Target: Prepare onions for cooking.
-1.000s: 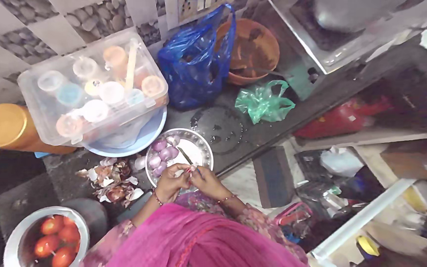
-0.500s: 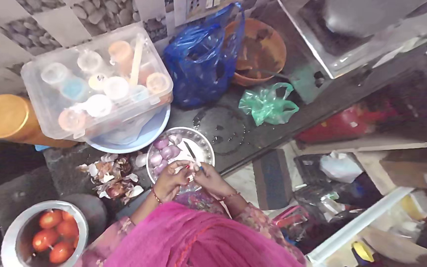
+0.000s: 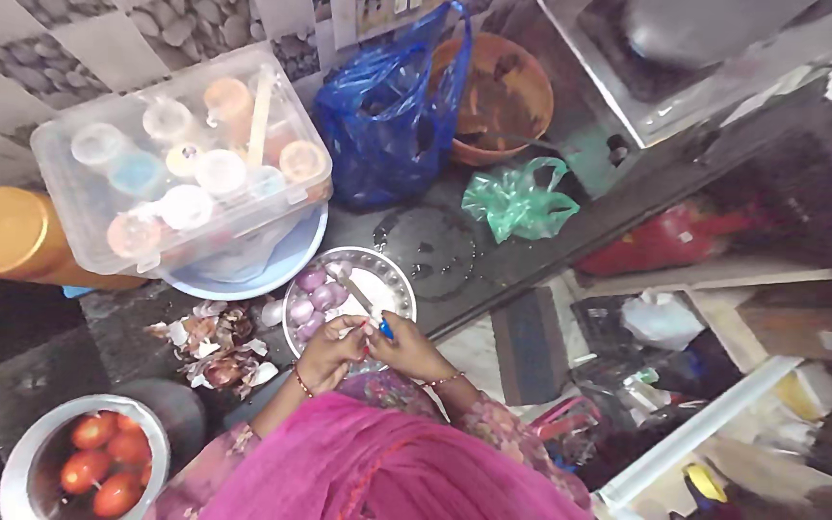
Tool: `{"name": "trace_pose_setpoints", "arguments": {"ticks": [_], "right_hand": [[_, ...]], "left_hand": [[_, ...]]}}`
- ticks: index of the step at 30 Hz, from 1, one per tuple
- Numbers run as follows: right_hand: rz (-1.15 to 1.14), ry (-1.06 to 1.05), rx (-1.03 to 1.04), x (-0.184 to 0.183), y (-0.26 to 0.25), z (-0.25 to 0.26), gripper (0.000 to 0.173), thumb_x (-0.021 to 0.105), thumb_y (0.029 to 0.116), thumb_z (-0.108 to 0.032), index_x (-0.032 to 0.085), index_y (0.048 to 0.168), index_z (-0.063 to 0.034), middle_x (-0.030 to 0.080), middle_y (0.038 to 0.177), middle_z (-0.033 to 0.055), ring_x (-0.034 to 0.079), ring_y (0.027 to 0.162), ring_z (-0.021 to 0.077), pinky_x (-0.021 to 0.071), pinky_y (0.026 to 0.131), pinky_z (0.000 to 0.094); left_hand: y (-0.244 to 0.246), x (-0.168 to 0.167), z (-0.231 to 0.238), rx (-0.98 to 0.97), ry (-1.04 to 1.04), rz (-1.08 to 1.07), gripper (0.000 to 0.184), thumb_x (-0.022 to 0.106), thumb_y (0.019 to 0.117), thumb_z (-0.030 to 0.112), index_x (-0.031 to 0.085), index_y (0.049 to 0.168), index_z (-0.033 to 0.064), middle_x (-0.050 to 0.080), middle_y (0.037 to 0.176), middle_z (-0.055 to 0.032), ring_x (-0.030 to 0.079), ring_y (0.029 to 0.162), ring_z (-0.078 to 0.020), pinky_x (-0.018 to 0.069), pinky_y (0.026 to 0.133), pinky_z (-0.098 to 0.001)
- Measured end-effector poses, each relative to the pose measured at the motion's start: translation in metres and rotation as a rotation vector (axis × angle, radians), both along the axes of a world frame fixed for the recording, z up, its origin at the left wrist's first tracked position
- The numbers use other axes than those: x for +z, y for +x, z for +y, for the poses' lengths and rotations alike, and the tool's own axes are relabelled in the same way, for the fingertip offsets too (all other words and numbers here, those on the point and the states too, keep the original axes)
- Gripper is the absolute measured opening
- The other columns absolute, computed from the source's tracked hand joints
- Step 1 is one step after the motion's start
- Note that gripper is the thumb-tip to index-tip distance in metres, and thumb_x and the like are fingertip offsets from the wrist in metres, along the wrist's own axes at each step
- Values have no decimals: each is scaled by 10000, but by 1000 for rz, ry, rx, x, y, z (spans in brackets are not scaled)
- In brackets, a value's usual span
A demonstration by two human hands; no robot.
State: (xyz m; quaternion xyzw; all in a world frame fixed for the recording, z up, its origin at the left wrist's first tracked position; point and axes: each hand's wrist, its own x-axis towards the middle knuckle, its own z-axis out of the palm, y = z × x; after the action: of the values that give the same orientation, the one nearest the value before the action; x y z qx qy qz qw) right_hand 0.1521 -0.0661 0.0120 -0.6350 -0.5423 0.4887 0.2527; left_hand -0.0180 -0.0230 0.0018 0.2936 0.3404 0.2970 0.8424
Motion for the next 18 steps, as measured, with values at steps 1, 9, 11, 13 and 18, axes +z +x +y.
{"name": "trace_pose_setpoints", "arguments": {"ticks": [1, 9, 11, 13, 18], "right_hand": [[7, -10, 3, -1, 0, 0, 397, 530, 1031, -330, 615, 1048, 58, 603, 792, 94, 577, 713, 147, 498, 689, 336], [66, -28, -16, -7, -3, -1, 389, 490, 1050, -313, 598, 979, 53, 541, 748, 51, 522, 673, 107, 467, 662, 311], [92, -16, -52, -7, -5, -3, 375, 495, 1049, -301, 591, 951, 48, 526, 727, 30, 509, 656, 85, 457, 645, 289], [122, -26, -71, -7, -7, -3, 365, 487, 1051, -295, 598, 951, 38, 514, 724, 9, 501, 650, 68, 455, 639, 277], [117, -25, -70, -10, -7, -3, 366, 455, 1065, -269, 620, 969, 43, 543, 741, 24, 525, 671, 77, 473, 659, 286]], "left_hand": [[0, 0, 1, -2, 0, -3, 245, 593, 850, -69, 708, 970, 111, 705, 755, 36, 623, 613, -14, 533, 600, -179], [2, 1, 0, 12, -20, 18, 235, 605, 825, -78, 704, 954, 92, 700, 757, 27, 633, 627, -25, 548, 619, -194], [3, 2, 0, 10, -34, 7, 226, 605, 825, -80, 690, 950, 89, 696, 762, 27, 636, 636, -31, 553, 631, -197], [3, 1, 1, 11, -35, 4, 220, 610, 829, -75, 693, 952, 87, 693, 762, 27, 630, 635, -29, 547, 628, -197], [5, 2, -1, 5, -27, 43, 214, 590, 848, -74, 677, 967, 81, 687, 759, 33, 626, 631, -27, 546, 626, -194]]}}
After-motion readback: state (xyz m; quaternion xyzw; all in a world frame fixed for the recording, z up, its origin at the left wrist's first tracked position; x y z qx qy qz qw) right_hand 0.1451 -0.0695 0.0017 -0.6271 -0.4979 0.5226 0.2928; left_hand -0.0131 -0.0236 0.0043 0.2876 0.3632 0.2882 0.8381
